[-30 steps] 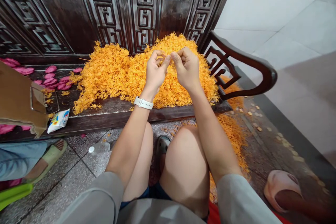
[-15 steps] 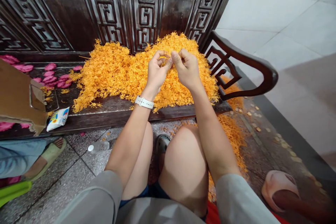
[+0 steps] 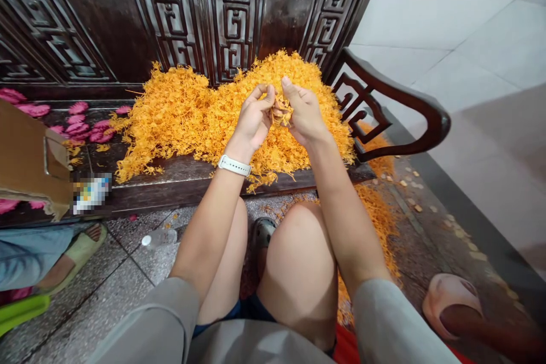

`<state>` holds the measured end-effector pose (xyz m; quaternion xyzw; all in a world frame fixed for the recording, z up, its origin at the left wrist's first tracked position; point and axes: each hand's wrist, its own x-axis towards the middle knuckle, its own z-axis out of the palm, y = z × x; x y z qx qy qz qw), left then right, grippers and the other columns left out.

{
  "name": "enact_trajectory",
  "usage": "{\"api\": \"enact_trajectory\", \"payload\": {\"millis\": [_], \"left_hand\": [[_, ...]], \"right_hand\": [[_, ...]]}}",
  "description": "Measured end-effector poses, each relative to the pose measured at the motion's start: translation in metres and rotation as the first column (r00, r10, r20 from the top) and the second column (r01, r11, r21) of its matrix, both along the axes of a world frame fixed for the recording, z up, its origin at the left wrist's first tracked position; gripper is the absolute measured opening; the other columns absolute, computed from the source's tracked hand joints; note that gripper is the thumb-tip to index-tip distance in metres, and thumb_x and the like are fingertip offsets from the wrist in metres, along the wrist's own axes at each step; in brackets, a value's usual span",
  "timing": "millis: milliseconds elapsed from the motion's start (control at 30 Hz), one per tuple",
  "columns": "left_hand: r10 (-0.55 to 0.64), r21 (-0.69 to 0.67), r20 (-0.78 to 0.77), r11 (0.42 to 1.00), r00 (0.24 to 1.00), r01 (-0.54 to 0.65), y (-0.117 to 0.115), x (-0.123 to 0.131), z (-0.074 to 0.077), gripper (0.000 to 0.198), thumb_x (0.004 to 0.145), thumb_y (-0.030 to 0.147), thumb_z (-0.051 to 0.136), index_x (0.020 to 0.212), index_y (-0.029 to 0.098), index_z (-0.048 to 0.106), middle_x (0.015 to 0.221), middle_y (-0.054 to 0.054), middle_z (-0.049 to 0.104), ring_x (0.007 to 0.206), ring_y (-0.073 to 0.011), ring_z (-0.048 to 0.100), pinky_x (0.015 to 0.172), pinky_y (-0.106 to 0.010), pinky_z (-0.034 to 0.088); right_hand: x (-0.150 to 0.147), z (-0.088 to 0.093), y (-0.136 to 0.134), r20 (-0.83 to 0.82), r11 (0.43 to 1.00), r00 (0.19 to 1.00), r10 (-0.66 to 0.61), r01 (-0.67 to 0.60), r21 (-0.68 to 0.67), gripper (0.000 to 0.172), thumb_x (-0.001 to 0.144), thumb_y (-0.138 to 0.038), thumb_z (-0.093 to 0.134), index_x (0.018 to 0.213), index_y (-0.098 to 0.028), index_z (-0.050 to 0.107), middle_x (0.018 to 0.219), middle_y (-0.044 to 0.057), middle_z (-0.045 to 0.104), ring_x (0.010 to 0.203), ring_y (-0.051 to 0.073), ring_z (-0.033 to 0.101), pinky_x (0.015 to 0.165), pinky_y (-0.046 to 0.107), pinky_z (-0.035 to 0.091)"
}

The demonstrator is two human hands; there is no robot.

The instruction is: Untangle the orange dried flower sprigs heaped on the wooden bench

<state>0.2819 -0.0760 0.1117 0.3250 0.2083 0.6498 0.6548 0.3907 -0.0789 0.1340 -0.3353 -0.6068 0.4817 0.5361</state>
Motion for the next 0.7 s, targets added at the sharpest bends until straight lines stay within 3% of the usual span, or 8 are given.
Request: {"api": "enact_trajectory", "payload": {"millis": [367, 700], "left_hand": [[0.075, -0.076, 0.029, 0.994, 0.997, -0.073, -0.009, 0.000, 0.008, 0.020, 0.090, 0.031, 0.082, 0.093, 0.021, 0.065, 0.071, 0.002, 0.061, 0.059, -0.0087, 0.060, 0.058, -0.022, 0.043], [-0.071, -0.129, 0.057, 0.989, 0.996, 0.078, -0.019, -0.016, 0.022, 0.011, 0.099, 0.020, 0.067, 0.089, 0.020, 0.062, 0.056, 0.007, 0.046, 0.043, -0.0055, 0.050, 0.044, -0.017, 0.036]], "right_hand": [[-0.007, 0.002, -0.001, -0.057, 0.989, 0.998, 0.013, -0.022, -0.147, 0.056, 0.092, -0.075, 0.063, 0.084, -0.021, 0.058, 0.059, -0.004, 0.050, 0.048, 0.008, 0.046, 0.040, 0.020, 0.027], [-0.011, 0.015, -0.011, -0.262, 0.939, 0.964, 0.053, -0.138, -0.317, 0.042, 0.094, -0.058, 0.072, 0.082, -0.021, 0.055, 0.050, -0.009, 0.042, 0.044, 0.007, 0.039, 0.037, 0.019, 0.024]]}}
